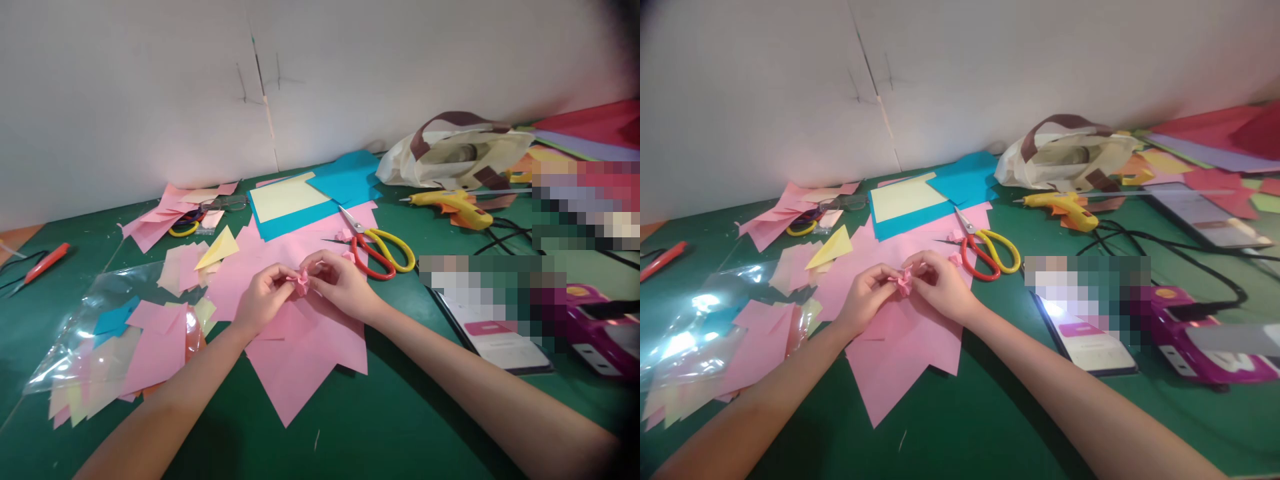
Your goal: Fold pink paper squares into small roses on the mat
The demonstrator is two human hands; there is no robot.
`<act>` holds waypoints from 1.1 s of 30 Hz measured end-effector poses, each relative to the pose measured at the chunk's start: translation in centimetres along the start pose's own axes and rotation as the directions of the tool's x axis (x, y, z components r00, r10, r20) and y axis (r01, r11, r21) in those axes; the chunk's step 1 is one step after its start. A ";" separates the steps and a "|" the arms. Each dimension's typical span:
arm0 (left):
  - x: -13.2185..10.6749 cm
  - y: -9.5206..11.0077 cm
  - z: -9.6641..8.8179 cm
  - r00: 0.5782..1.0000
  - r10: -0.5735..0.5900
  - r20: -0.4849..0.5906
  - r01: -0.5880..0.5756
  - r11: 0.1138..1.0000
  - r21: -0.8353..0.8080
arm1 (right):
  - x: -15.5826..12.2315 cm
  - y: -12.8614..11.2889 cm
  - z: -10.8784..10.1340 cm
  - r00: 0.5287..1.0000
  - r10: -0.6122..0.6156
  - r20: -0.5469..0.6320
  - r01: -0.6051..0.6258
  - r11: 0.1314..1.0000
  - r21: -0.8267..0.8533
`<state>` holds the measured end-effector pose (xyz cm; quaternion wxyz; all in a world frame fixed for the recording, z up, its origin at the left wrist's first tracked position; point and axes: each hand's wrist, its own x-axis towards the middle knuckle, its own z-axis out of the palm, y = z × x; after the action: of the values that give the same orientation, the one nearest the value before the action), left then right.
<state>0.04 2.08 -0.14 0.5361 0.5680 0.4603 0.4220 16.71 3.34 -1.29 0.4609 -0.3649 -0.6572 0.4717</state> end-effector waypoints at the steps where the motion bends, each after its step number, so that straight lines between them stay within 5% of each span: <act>1: 0.0 0.0 0.0 1.000 -0.006 0.003 0.006 1.000 -0.005 | 0.0 -0.1 0.1 1.000 0.004 0.011 -0.004 1.000 0.010; 19: 0.1 -0.1 0.0 0.998 -0.044 -0.050 0.049 0.993 0.104 | -0.1 0.1 0.2 1.000 -0.008 0.024 0.010 0.997 -0.073; 23: 0.0 0.0 0.1 0.996 -0.044 -0.076 0.053 0.992 0.119 | -0.3 -0.1 0.3 0.992 -0.116 -0.038 0.106 0.972 -0.211; 33: -0.1 -0.3 0.0 0.993 -0.033 -0.117 0.050 0.987 0.151 | -1.1 0.1 0.7 0.925 -0.380 0.026 0.357 0.842 -0.404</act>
<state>-0.04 1.95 -0.40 0.4722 0.5729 0.5331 0.4056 16.37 2.21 -1.80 0.4760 -0.3312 -0.7847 0.2190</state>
